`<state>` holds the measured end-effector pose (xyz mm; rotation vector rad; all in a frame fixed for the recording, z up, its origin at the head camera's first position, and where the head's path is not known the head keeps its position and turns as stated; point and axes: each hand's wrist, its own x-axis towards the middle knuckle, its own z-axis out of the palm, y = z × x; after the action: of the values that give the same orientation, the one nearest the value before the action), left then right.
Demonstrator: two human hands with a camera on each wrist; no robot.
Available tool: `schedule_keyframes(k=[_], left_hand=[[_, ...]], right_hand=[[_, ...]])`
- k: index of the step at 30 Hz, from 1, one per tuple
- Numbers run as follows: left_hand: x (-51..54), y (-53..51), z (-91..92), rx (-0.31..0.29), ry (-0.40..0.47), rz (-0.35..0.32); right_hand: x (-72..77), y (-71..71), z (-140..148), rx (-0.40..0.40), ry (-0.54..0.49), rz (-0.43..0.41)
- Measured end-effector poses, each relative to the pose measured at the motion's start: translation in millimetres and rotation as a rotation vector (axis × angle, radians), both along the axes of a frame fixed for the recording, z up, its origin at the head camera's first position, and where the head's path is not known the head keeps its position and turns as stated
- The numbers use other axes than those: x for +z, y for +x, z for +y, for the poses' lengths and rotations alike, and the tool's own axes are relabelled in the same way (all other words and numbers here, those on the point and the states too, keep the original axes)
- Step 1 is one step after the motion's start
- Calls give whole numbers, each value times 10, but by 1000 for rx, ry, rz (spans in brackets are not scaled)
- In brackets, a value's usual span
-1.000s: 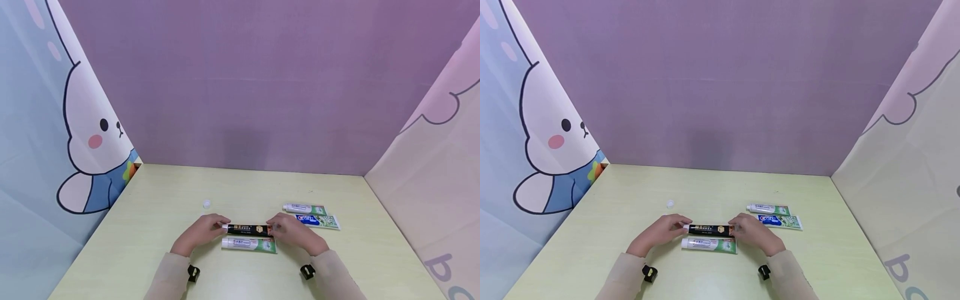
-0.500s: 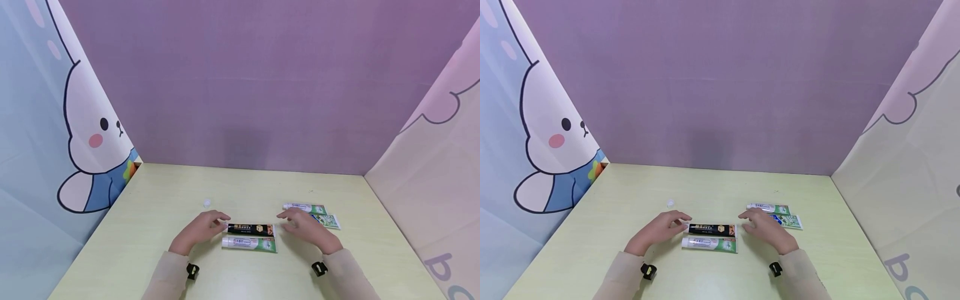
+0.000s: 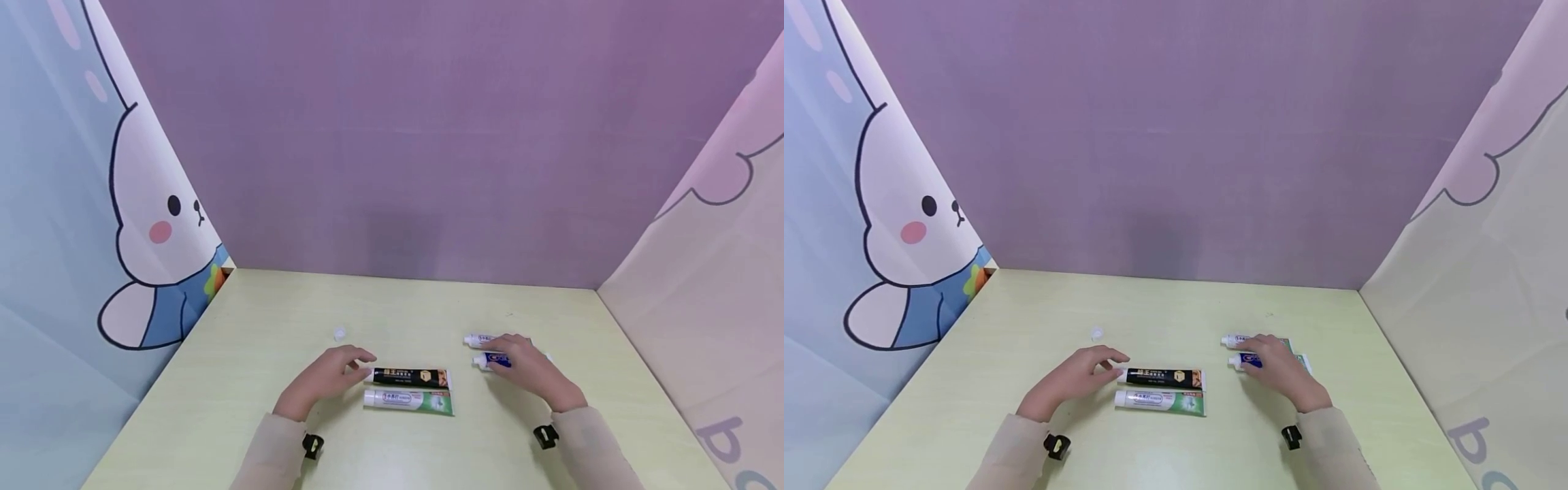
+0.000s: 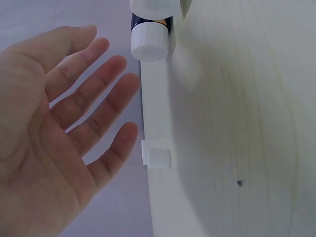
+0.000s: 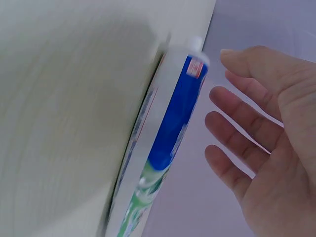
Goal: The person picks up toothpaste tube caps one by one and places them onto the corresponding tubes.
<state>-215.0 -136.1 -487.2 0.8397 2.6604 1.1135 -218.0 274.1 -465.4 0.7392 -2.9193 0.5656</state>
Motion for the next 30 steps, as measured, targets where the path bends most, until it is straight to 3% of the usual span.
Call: schedule_keyframes(k=[4,16,30], left_hand=[[-2,6,-10,-2,-3,15],[-29,11,-47,11,5,1],[-15,36,-128,43,33,-21]], right_hand=[[-21,-13,90,-34,-2,-46],[-168,-93,293,-50,-1,-49],[-259,-116,313,-123,31,-125]])
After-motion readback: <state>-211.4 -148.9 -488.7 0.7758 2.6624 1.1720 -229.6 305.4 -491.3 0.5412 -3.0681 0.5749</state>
